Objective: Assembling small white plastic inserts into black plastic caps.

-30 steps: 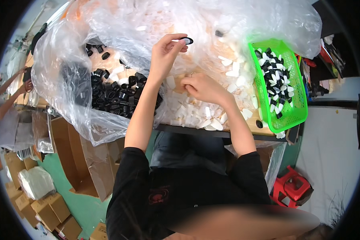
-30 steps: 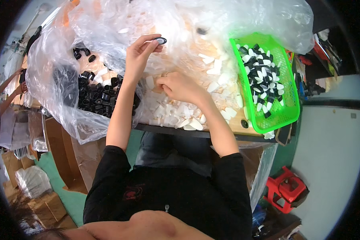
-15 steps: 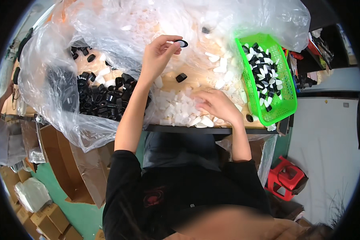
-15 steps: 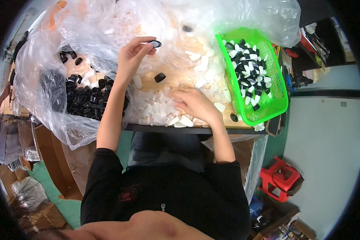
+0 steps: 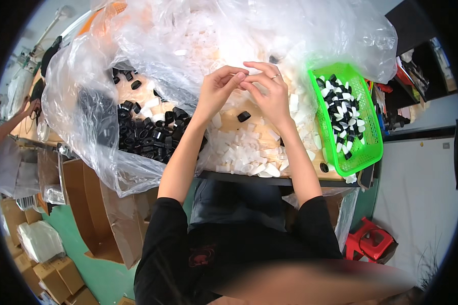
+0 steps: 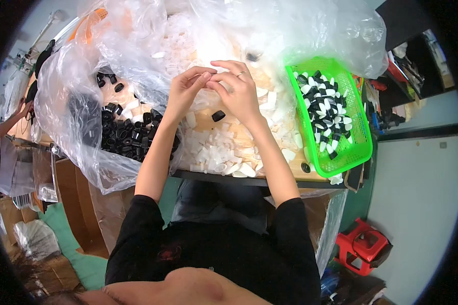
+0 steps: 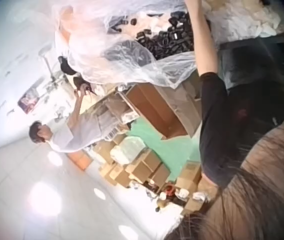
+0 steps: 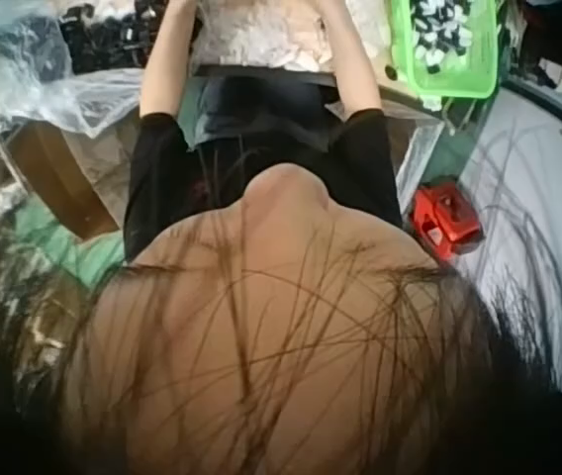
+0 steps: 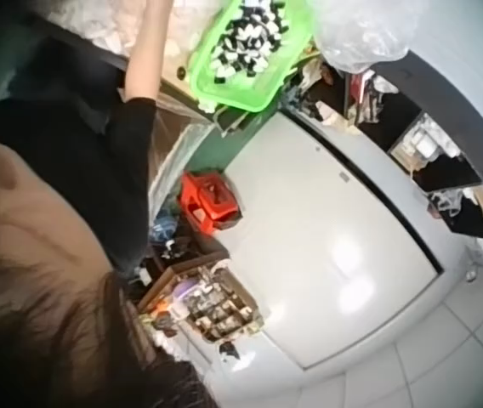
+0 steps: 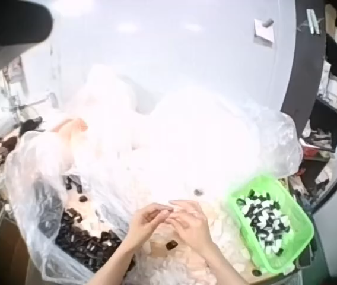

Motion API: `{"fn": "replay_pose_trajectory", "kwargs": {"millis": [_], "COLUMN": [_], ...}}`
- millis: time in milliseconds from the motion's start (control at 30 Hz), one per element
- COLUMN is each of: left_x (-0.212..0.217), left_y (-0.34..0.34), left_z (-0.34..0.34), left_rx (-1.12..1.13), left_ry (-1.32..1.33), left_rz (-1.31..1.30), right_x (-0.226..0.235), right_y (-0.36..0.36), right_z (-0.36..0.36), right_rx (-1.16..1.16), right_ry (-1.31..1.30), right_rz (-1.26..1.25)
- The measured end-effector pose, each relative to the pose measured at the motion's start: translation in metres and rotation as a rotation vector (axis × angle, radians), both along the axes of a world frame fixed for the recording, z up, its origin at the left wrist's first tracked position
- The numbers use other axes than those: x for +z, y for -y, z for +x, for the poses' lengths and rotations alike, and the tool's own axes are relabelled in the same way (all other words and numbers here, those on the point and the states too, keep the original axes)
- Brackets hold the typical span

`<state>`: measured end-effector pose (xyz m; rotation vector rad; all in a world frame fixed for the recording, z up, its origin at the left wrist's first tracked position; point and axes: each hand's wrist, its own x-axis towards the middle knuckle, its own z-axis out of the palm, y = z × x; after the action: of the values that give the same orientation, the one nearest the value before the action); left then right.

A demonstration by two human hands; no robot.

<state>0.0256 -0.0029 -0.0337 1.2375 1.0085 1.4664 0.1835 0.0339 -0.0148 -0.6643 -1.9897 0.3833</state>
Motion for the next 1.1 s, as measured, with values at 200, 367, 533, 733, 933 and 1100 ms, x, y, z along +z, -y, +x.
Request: {"fn": "replay_pose_trajectory", "kwargs": {"millis": [200, 367, 533, 733, 933, 1100], "left_x": [-0.003, -0.005, -0.009, 0.019, 0.007, -0.033], "left_y": [-0.002, -0.003, -0.001, 0.016, 0.042, 0.050], "left_z": [0.006, 0.018, 0.020, 0.004, -0.122, -0.163], "left_rx": [0.076, 0.248, 0.338, 0.363, 0.844, 0.613], "left_ry": [-0.007, -0.258, -0.356, -0.405, -1.184, -1.235], "left_rz": [0.137, 0.349, 0.314, 0.066, -0.011, -0.341], "right_x": [-0.008, -0.011, -0.023, -0.013, 0.015, 0.009], "right_y": [0.004, 0.001, 0.009, -0.007, -0.037, -0.047], "right_z": [0.000, 0.007, -0.001, 0.027, 0.138, 0.132], "right_rx": [0.214, 0.194, 0.133, -0.158, -0.907, -0.920], "right_ry": [-0.518, -0.414, -0.405, -0.256, -0.148, -0.133], "right_rz": [-0.787, -0.883, -0.720, -0.237, 0.272, 0.319]}}
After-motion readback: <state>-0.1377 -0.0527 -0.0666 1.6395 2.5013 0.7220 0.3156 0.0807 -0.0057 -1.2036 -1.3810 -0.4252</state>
